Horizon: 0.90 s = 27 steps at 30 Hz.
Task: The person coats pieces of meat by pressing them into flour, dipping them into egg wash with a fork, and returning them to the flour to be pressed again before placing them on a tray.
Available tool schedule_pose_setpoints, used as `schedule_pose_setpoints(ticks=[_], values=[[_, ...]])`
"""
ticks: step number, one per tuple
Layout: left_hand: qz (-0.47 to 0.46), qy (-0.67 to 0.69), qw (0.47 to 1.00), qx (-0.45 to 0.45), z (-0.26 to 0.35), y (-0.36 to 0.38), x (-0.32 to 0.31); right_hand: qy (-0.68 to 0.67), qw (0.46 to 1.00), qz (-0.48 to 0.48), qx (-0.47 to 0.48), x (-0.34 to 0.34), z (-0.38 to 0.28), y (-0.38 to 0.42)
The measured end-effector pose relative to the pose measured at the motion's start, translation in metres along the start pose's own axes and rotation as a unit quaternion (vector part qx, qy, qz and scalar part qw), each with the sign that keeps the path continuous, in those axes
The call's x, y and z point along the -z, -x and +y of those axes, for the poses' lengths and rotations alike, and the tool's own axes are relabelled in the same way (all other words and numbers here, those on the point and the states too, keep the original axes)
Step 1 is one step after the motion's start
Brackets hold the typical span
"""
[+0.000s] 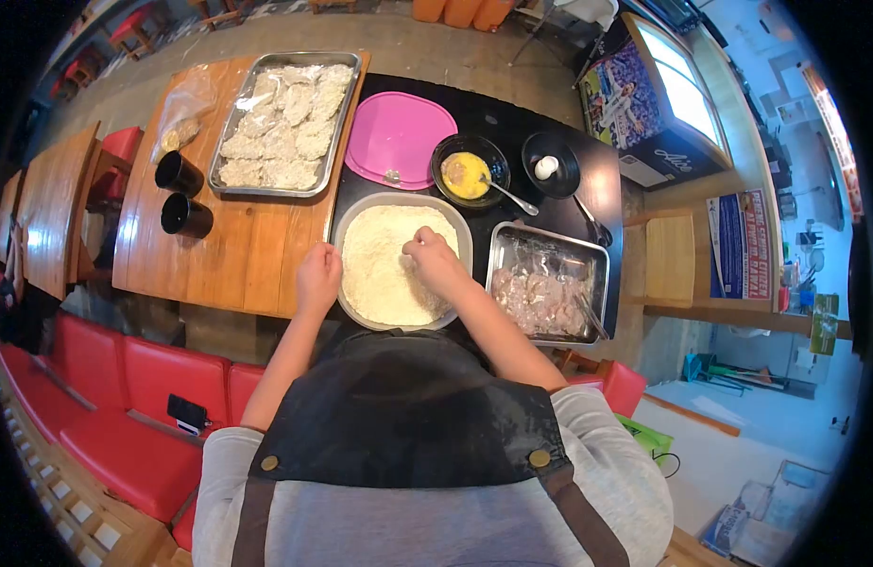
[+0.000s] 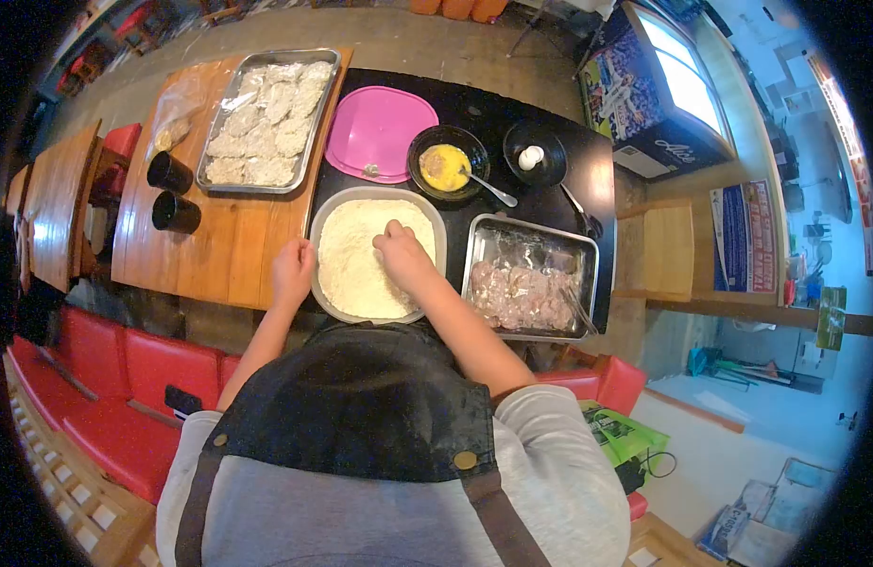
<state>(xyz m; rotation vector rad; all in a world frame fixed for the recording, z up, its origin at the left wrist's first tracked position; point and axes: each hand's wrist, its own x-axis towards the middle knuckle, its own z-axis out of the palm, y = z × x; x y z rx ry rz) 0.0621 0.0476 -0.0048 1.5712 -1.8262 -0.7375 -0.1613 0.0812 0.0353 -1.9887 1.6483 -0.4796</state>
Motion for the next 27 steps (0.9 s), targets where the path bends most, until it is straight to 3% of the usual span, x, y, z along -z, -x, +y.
schedule_pose_setpoints(ticks=[4,6,10,12,13,15,17,19,21,23,24,27], values=[[0.003,-0.017,1.000,0.002,0.004,-0.011,-0.003,-0.063,0.993,0.053,-0.085,0.017,-0.025,-0.003],[-0.021,-0.003,1.000,0.020,0.000,-0.012,-0.003,0.044,0.993,0.059,-0.089,-0.001,-0.018,-0.007],[-0.058,0.084,0.994,0.031,-0.011,-0.021,0.012,0.096,0.984,0.142,-0.055,-0.006,-0.010,-0.006],[-0.040,0.146,0.984,0.092,-0.005,-0.022,0.021,-0.027,0.982,0.152,-0.111,0.005,-0.013,-0.004],[-0.044,0.148,0.984,0.088,-0.009,-0.025,0.019,-0.024,0.981,0.156,-0.115,0.000,-0.006,-0.005],[-0.032,0.019,0.998,-0.047,-0.015,-0.033,0.017,0.067,0.985,0.158,0.023,-0.014,0.001,-0.009],[-0.040,0.009,0.998,-0.048,-0.009,-0.039,0.012,0.071,0.971,0.223,0.053,-0.015,-0.005,-0.003],[0.027,0.089,0.994,-0.061,-0.019,-0.042,0.004,-0.068,0.974,0.218,-0.016,-0.013,-0.009,-0.003],[0.024,0.110,0.993,-0.026,-0.029,-0.041,0.001,-0.079,0.982,0.172,-0.024,-0.022,0.004,-0.003],[0.016,0.137,0.990,0.002,-0.031,-0.041,0.001,-0.024,0.999,0.038,0.023,-0.037,0.024,-0.007],[0.015,0.136,0.991,-0.001,-0.031,-0.042,0.001,-0.025,0.999,0.042,0.023,-0.032,0.018,-0.006],[-0.010,0.201,0.977,0.070,-0.030,-0.037,0.004,-0.053,0.972,0.229,0.020,-0.011,0.005,-0.001]])
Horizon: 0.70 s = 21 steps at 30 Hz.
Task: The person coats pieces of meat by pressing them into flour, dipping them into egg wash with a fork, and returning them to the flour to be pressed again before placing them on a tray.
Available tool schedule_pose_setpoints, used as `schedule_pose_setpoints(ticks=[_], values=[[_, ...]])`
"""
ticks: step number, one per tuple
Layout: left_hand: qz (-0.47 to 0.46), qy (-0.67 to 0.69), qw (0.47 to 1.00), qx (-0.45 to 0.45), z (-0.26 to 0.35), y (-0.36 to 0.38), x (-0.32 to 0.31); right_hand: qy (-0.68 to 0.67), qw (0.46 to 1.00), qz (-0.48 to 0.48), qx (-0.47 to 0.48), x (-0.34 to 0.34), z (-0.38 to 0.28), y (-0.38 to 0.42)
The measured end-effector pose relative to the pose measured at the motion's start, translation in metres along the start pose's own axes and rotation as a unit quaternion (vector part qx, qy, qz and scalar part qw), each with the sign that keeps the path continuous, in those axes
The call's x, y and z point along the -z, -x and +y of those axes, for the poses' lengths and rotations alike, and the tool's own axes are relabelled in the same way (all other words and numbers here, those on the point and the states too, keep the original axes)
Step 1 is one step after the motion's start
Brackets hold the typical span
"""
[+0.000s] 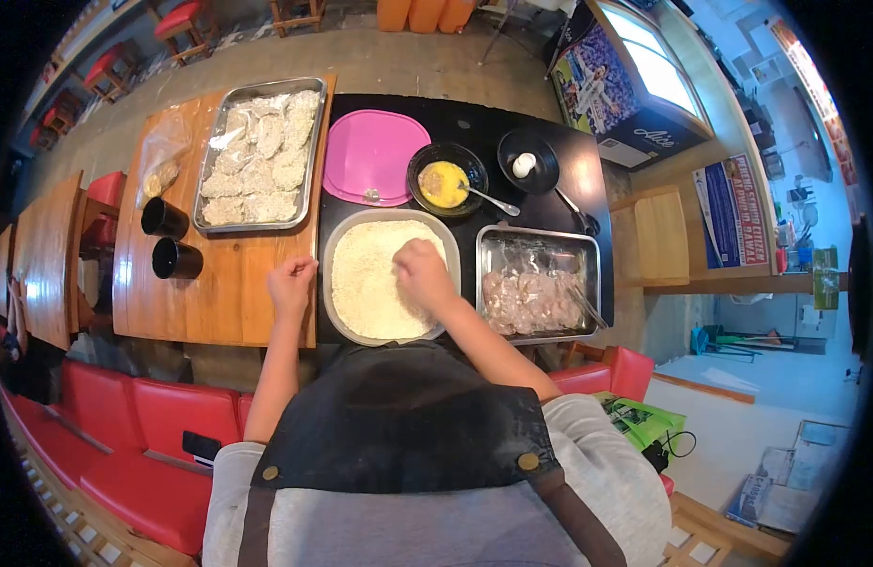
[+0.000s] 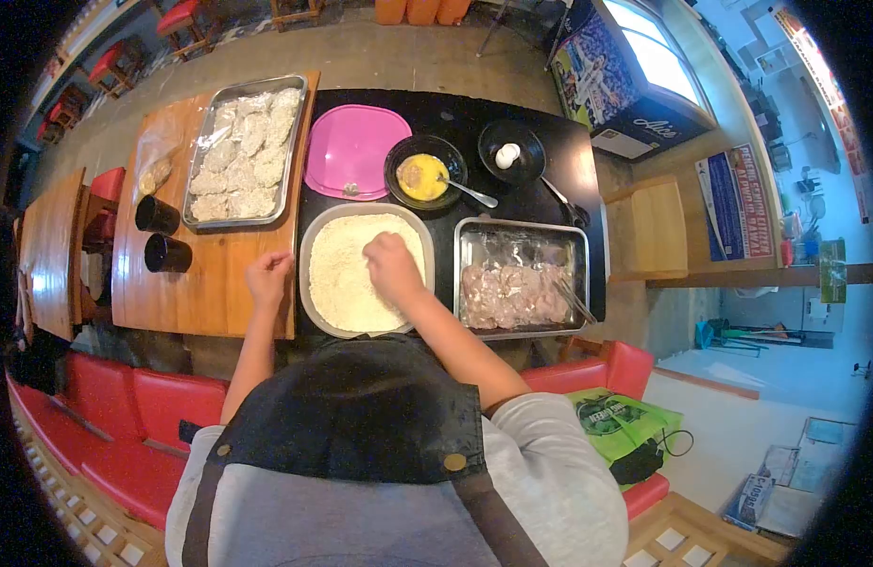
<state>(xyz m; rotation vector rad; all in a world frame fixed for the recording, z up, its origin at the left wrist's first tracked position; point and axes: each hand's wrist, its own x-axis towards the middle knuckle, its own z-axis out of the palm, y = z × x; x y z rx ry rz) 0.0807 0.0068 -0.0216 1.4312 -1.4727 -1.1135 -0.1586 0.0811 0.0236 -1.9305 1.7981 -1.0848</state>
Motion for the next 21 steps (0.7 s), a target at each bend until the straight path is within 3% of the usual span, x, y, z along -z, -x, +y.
schedule_pose_setpoints(ticks=[1,3,4,5,6,8,9,10,11,12,14,16,18,21], values=[[0.013,-0.025,1.000,-0.002,0.000,0.001,0.000,-0.006,0.998,0.054,-0.021,0.008,0.009,-0.005],[0.029,-0.049,0.998,-0.005,0.004,0.003,-0.001,-0.115,0.947,0.227,-0.195,0.030,0.035,-0.017],[0.033,-0.036,0.999,0.001,0.011,0.003,-0.001,-0.012,0.921,0.319,-0.222,0.040,0.063,-0.019],[0.035,-0.024,0.999,0.008,0.015,0.005,0.000,-0.016,0.858,0.413,-0.306,0.048,0.076,-0.019],[0.037,-0.024,0.999,0.006,0.009,0.005,0.002,0.021,0.822,0.446,-0.354,0.046,0.112,-0.012],[0.001,-0.070,0.996,-0.052,-0.016,0.005,0.001,0.020,0.805,0.463,-0.370,0.046,0.150,-0.014],[0.004,-0.068,0.996,-0.054,-0.022,0.005,0.000,-0.228,0.794,0.410,-0.386,0.049,0.155,-0.019],[0.011,-0.072,0.995,-0.067,-0.027,0.005,0.000,-0.461,0.732,0.329,-0.380,0.051,0.160,-0.024],[0.017,-0.077,0.994,-0.080,-0.033,0.006,0.000,-0.502,0.691,0.350,-0.384,0.044,0.163,-0.030],[0.017,-0.076,0.994,-0.080,-0.030,0.007,-0.002,-0.507,0.685,0.367,-0.372,0.041,0.164,-0.036],[-0.001,-0.056,0.998,-0.012,-0.026,0.007,-0.002,-0.429,0.759,0.346,-0.347,0.050,0.168,-0.045],[0.005,-0.111,0.993,-0.023,-0.016,0.009,-0.002,-0.285,0.859,0.315,-0.286,0.076,0.151,-0.053],[0.040,-0.178,0.978,-0.106,-0.014,0.010,-0.001,-0.019,0.940,0.278,-0.197,0.095,0.152,-0.060],[0.043,-0.192,0.975,-0.103,-0.005,0.012,-0.002,0.015,0.955,0.246,-0.166,0.098,0.165,-0.064]])
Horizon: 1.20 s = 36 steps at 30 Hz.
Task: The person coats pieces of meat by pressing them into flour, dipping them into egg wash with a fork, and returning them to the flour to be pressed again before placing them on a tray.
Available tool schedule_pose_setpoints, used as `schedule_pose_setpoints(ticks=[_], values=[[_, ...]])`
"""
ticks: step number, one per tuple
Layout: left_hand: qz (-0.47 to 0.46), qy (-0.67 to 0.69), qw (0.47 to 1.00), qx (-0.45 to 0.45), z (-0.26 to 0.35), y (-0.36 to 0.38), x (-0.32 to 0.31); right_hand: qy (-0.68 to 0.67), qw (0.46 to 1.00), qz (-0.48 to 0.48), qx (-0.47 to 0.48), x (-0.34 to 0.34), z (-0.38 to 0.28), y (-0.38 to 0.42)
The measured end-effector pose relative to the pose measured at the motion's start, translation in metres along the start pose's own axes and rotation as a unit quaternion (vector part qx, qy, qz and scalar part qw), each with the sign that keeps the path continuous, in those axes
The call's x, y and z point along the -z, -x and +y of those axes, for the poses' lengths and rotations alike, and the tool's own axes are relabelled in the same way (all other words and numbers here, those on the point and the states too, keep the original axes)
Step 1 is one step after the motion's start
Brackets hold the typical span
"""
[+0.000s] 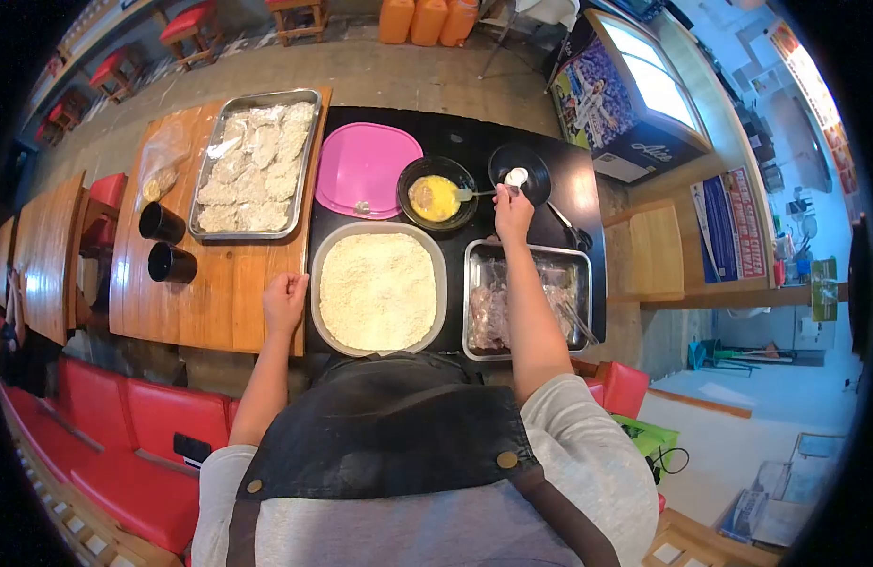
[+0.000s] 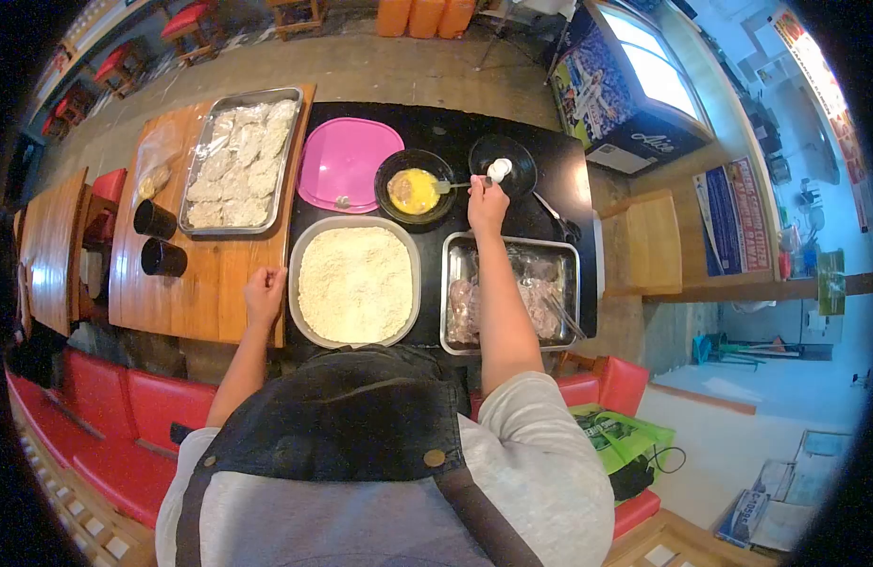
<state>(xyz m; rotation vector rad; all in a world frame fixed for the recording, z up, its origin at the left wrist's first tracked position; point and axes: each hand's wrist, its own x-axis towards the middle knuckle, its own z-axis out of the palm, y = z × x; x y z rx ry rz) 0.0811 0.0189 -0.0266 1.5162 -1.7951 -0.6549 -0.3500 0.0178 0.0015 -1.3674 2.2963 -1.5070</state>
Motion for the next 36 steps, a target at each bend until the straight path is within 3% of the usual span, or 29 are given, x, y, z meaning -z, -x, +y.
schedule_pose_setpoints(ticks=[2,3,5,7,9,13,15,18,19,21,23,26,29,31,34,36], values=[[0.004,0.008,1.000,0.006,0.006,0.000,0.000,-0.105,0.977,-0.026,-0.186,-0.004,-0.007,-0.002],[0.005,0.016,1.000,0.012,0.007,0.000,0.002,-0.107,0.976,-0.028,-0.185,-0.008,-0.001,0.000],[0.004,0.017,1.000,0.006,0.006,-0.001,0.003,-0.321,0.879,-0.019,-0.353,-0.022,0.029,0.007],[0.002,0.020,1.000,0.000,0.004,-0.001,0.000,-0.426,0.793,0.008,-0.436,-0.033,0.041,0.018],[0.005,0.029,1.000,-0.004,0.002,-0.001,0.000,-0.472,0.759,0.041,-0.447,-0.038,0.040,0.025],[-0.002,0.029,1.000,0.006,0.004,0.000,0.001,-0.430,0.784,0.068,-0.443,-0.035,0.037,0.023],[0.001,0.039,0.999,0.005,0.004,-0.001,0.001,-0.406,0.814,0.059,-0.412,-0.032,0.033,0.022],[-0.008,0.034,0.999,0.026,0.007,-0.001,0.002,-0.268,0.884,0.090,-0.372,-0.019,0.015,0.015],[-0.007,0.034,0.999,0.027,0.008,0.000,0.003,-0.268,0.884,0.089,-0.372,-0.017,0.012,0.014],[-0.006,0.053,0.998,0.030,0.008,0.000,0.002,-0.184,0.930,0.094,-0.304,-0.015,0.011,0.011],[-0.006,0.038,0.999,0.022,0.001,0.000,0.000,-0.186,0.933,0.107,-0.290,-0.013,0.015,0.010],[-0.001,0.035,0.999,0.016,0.001,-0.001,-0.001,-0.257,0.872,0.167,-0.381,-0.012,0.018,0.007],[0.002,0.038,0.999,0.015,0.004,-0.001,0.001,-0.305,0.875,0.119,-0.357,-0.016,0.023,0.010],[0.000,0.030,0.999,0.012,0.005,0.000,0.002,-0.308,0.897,0.078,-0.308,-0.012,0.012,0.010],[0.002,0.034,0.999,0.007,0.005,-0.001,0.002,-0.140,0.981,0.071,-0.117,-0.006,-0.005,0.003],[0.001,0.052,0.999,0.004,0.005,-0.001,0.001,-0.190,0.972,0.067,-0.119,-0.010,-0.013,-0.002]])
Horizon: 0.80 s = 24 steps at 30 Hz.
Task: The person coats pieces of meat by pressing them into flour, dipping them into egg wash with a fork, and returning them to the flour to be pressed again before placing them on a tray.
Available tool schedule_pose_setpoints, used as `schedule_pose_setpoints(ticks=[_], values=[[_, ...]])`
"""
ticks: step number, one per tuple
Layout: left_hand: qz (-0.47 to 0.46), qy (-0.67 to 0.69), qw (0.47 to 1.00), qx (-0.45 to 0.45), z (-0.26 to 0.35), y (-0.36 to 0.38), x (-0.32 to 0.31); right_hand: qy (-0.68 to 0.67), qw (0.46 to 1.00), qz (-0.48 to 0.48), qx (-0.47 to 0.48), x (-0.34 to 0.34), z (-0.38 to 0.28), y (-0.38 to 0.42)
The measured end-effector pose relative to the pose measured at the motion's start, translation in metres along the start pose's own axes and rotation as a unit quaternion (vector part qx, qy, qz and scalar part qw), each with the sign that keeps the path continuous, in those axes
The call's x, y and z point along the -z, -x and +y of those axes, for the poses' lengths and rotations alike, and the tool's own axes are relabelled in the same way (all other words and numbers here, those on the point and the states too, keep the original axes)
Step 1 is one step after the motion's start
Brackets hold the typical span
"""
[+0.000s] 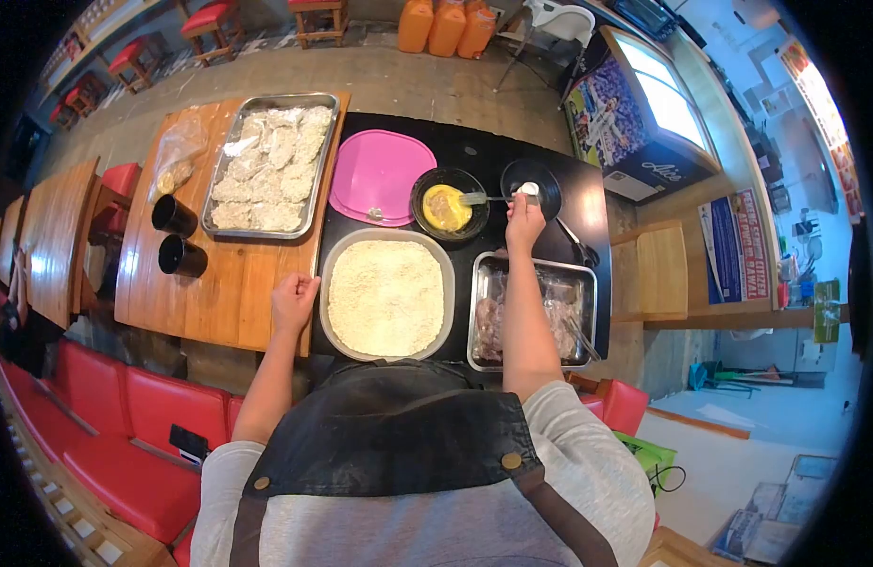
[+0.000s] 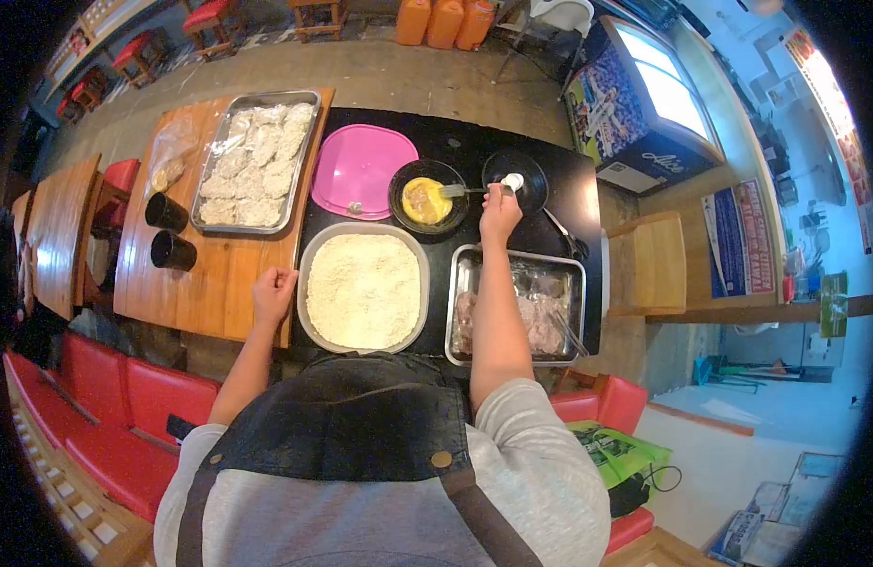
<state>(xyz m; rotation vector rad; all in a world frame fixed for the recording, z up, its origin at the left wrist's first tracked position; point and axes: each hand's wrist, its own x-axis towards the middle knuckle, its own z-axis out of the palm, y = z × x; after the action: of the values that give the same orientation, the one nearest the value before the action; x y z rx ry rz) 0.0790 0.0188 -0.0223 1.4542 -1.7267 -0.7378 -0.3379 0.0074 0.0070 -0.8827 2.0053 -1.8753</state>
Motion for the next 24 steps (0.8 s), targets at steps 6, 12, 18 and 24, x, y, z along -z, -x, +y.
schedule_pose_setpoints(ticks=[6,12,18,24], values=[[-0.007,-0.015,1.000,0.020,-0.008,0.000,-0.004,-0.061,0.993,-0.037,-0.094,-0.012,0.032,-0.025],[0.006,-0.022,1.000,0.016,0.000,0.000,0.000,-0.139,0.969,-0.062,-0.197,-0.004,0.038,-0.028],[0.002,-0.021,0.999,0.028,-0.004,0.000,-0.002,-0.105,0.967,-0.088,-0.215,-0.004,0.040,-0.031],[0.003,-0.053,0.999,0.006,-0.002,-0.001,0.000,-0.036,0.961,-0.055,-0.270,-0.005,0.054,-0.033]])
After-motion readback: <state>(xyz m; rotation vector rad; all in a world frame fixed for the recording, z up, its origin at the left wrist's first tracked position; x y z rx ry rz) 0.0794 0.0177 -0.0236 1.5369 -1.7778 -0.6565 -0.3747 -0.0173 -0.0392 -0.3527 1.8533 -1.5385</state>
